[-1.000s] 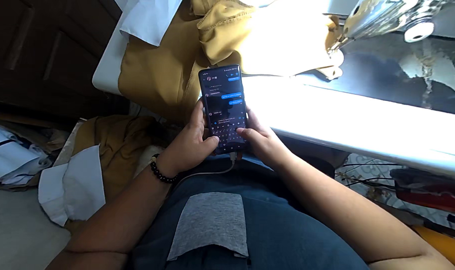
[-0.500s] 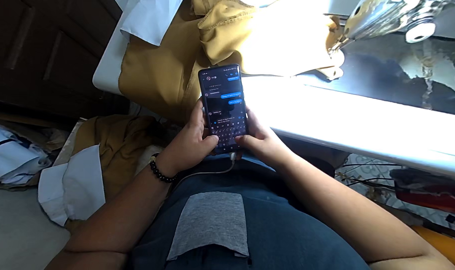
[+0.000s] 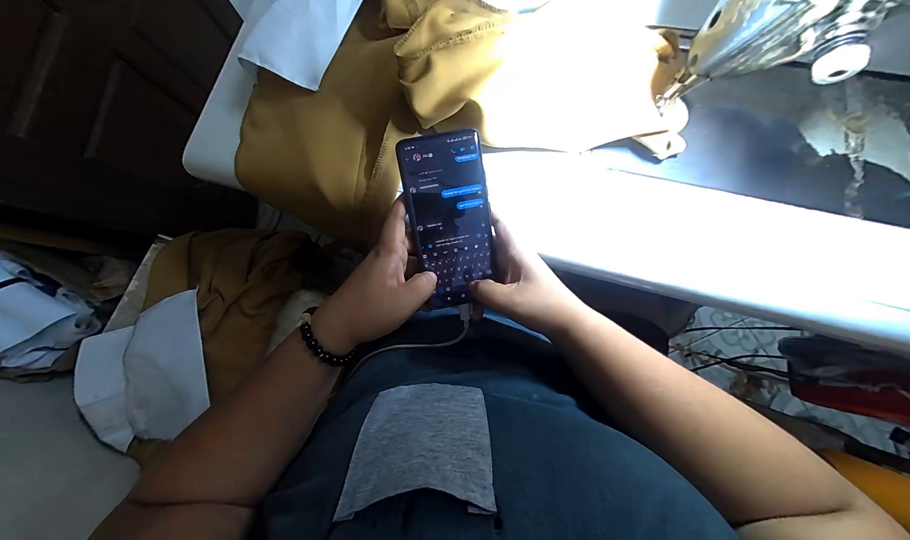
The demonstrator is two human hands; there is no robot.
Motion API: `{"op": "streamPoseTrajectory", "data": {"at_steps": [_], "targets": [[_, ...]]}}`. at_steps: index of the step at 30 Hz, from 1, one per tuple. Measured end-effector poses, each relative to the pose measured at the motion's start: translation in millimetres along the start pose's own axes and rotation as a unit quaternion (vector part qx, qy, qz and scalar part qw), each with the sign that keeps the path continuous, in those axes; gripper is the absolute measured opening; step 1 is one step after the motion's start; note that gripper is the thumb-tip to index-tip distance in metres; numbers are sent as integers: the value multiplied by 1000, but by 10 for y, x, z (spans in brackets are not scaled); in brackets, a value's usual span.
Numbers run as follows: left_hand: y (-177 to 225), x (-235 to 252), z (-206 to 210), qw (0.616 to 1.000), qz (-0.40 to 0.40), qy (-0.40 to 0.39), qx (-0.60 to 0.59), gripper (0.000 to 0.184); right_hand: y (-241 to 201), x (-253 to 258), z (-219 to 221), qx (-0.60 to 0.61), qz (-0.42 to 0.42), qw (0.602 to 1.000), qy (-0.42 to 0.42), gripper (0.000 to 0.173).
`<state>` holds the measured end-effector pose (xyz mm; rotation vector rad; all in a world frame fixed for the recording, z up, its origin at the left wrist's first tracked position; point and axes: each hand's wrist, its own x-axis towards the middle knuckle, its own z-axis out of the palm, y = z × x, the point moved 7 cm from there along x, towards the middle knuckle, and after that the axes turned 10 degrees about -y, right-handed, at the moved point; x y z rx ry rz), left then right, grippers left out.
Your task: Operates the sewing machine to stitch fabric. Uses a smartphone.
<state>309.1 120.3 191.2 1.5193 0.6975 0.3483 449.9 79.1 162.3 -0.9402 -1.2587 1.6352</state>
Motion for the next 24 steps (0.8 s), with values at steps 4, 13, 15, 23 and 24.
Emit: {"op": "streamPoseTrajectory", "data": {"at_steps": [4,13,15,23,24], "targets": [[-4,3,-1,1000,4,-2,-9,95,-14,-15,-6,0,-14,1000,-5,77],[-22,6,7,1000,7,1,-5,93,2,-20,-4,13,-17,1000,10,60],[-21,9,11,1000,8,2,-9,91,1,-23,-5,12,-11,1000,9,60],[-22,15,1,1000,18,25,-4,85,-37,-14,6,17,-37,999,-10,69],[-6,13,6,1000,26,10,-8,85,-36,-12,1,14,-39,999,-11,69]]}}
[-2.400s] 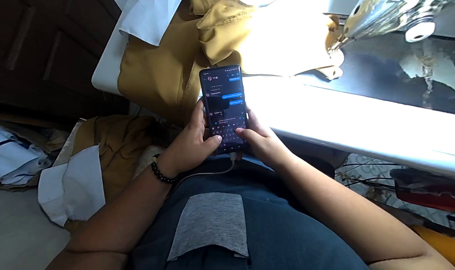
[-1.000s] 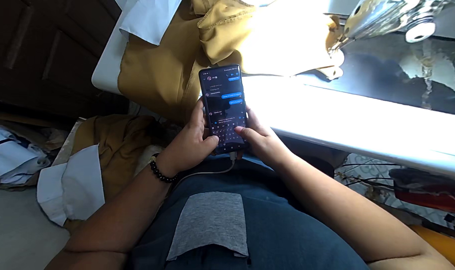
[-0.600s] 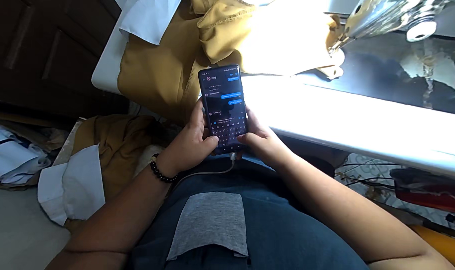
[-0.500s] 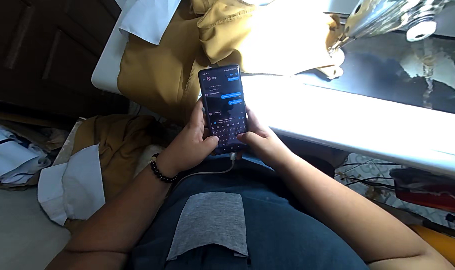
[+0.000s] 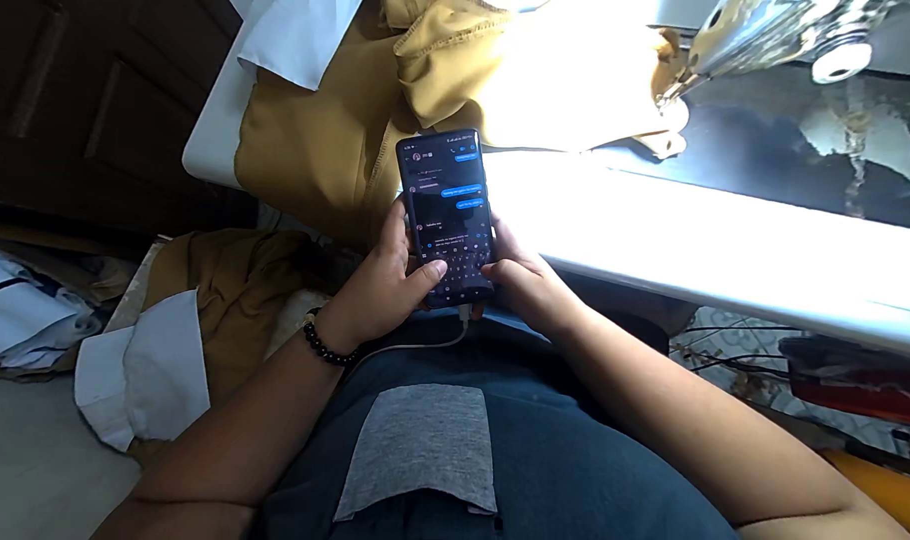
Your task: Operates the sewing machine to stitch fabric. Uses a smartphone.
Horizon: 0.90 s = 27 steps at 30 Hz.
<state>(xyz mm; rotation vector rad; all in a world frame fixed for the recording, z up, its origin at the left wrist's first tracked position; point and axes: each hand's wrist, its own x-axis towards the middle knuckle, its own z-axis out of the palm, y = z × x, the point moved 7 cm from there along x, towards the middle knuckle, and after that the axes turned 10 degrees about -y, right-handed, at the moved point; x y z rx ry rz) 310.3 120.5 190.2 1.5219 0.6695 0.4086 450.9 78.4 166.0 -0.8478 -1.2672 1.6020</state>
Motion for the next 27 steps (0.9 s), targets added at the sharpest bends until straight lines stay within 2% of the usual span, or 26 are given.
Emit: {"op": "streamPoseTrajectory", "data": {"at_steps": [6,9,18,23,27], "targets": [[28,2,-2,1000,9,-24,-15,89,-22,0,-13,-17,-12,1000,15,63],[10,0,-4,1000,-8,-12,-15,90,-14,6,-11,-10,-15,1000,11,65],[20,-4,6,1000,-10,-17,2,92,49,7,-11,-5,42,999,34,63],[-3,1,5,1000,-10,-16,-6,92,76,12,-57,20,9,999,35,43],[-8,3,16,1000,-8,-21,-6,89,52,29,-86,-6,-5,999,51,38]]}}
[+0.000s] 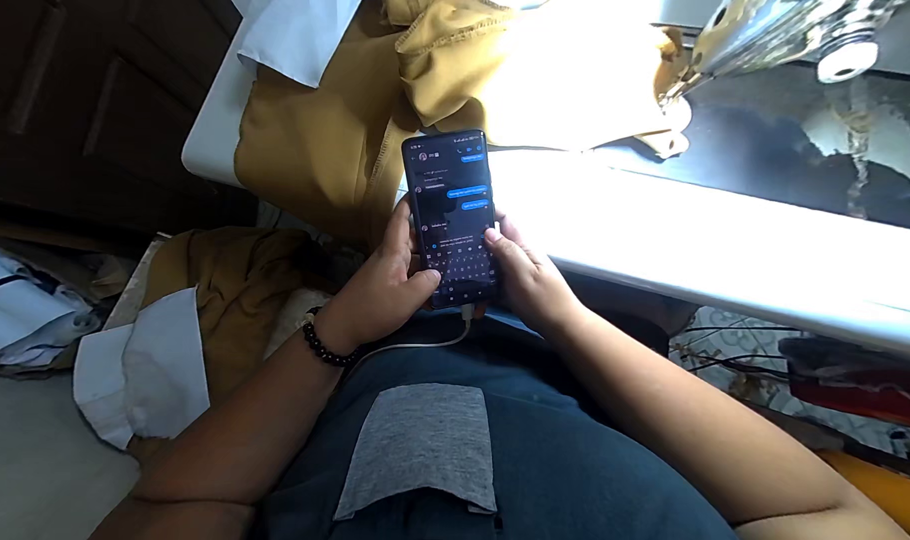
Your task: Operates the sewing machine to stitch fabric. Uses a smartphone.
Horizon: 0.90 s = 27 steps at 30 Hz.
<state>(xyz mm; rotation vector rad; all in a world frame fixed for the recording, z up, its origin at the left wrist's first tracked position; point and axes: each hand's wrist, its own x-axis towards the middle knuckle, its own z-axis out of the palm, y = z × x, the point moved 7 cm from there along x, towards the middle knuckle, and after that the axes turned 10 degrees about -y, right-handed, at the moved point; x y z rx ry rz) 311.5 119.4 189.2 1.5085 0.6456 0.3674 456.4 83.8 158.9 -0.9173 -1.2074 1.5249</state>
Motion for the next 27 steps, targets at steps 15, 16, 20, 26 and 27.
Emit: {"op": "streamPoseTrajectory", "data": {"at_steps": [15,16,20,26,27], "targets": [[95,37,-115,998,-22,54,32,68,-51,-10,165,33,69,994,-80,96],[113,40,-120,997,-26,58,33,68,-66,-11,176,32,62,994,-83,96],[206,35,-131,995,-36,67,63,64,-93,-18,221,17,41,996,-77,101],[319,-24,-202,990,-49,86,98,46,-108,-81,316,25,32,997,-64,105],[338,-25,-213,990,-50,90,92,46,-112,-94,340,28,32,997,-67,104]]}}
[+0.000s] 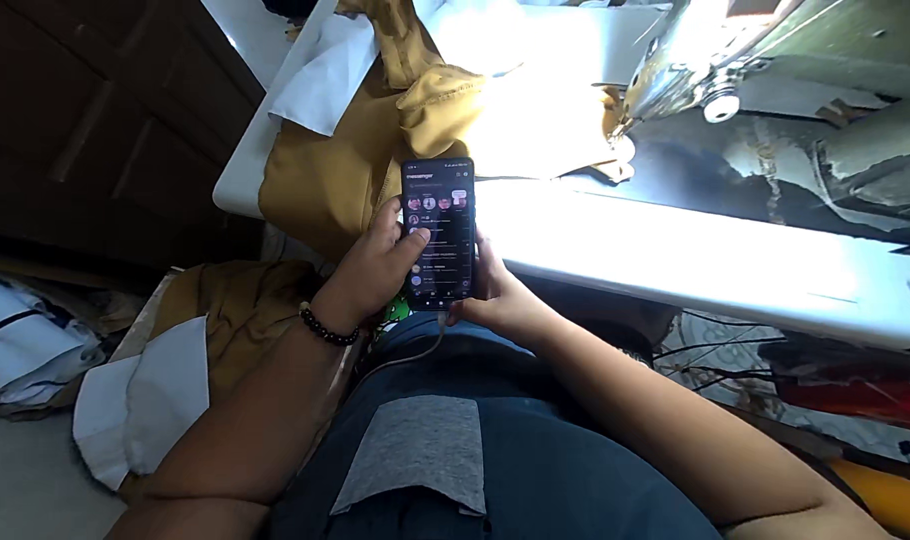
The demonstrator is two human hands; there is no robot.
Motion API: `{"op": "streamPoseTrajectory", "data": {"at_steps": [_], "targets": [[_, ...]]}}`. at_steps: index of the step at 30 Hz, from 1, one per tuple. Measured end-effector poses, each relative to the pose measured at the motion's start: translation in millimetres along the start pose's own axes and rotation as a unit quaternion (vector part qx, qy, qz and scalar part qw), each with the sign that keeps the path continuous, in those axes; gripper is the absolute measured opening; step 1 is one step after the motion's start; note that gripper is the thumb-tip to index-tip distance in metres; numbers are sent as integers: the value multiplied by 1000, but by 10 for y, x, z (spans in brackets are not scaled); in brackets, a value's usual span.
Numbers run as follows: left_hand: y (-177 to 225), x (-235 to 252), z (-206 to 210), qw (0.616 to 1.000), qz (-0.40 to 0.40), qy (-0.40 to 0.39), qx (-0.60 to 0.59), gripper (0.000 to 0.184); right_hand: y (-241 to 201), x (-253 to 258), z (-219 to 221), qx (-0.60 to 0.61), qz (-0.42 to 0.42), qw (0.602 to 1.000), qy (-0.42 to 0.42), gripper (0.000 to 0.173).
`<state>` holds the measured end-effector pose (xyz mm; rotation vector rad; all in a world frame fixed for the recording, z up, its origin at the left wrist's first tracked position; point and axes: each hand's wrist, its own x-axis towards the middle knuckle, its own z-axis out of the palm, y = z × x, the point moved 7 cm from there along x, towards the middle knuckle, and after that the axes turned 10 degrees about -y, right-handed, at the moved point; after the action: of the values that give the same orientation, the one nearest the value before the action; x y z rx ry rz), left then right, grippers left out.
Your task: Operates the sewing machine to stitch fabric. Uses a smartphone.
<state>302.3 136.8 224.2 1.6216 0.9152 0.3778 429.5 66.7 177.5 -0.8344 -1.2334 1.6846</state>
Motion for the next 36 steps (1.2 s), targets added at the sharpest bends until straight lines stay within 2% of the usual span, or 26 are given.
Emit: {"op": "streamPoseTrajectory", "data": {"at_steps": [4,10,12,16,21,25,28,31,33,34,36], "targets": [[45,-5,-35,1000,-14,11,7,58,-16,-33,68,-14,4,1000,-5,102],[29,111,11,988,-55,40,137,100,-25,-31,45,-82,26,996,12,108],[38,146,34,980,-66,46,180,108,-24,-33,67,-108,21,994,0,105],[28,176,65,973,-74,45,213,107,-7,-48,113,-165,25,985,-39,95],[-65,99,4,981,-80,42,174,98,11,-50,191,-200,35,973,-109,103],[-224,-47,-197,966,-52,63,245,98,68,-27,242,-238,58,955,-169,103],[-443,-282,-588,914,-140,93,370,104,100,-52,153,-282,101,934,-195,92],[-1069,-691,-1139,835,-321,59,444,108,132,-99,-21,-308,139,921,-195,74],[-1630,-1117,-1333,785,-445,-8,431,109,154,-112,-90,-317,141,917,-197,62],[-1907,-1329,-1326,773,-486,-40,406,106,165,-107,-107,-317,138,916,-203,59],[-2364,-1638,-1114,777,-527,-83,335,100,191,-80,-105,-311,140,914,-219,53]]}}
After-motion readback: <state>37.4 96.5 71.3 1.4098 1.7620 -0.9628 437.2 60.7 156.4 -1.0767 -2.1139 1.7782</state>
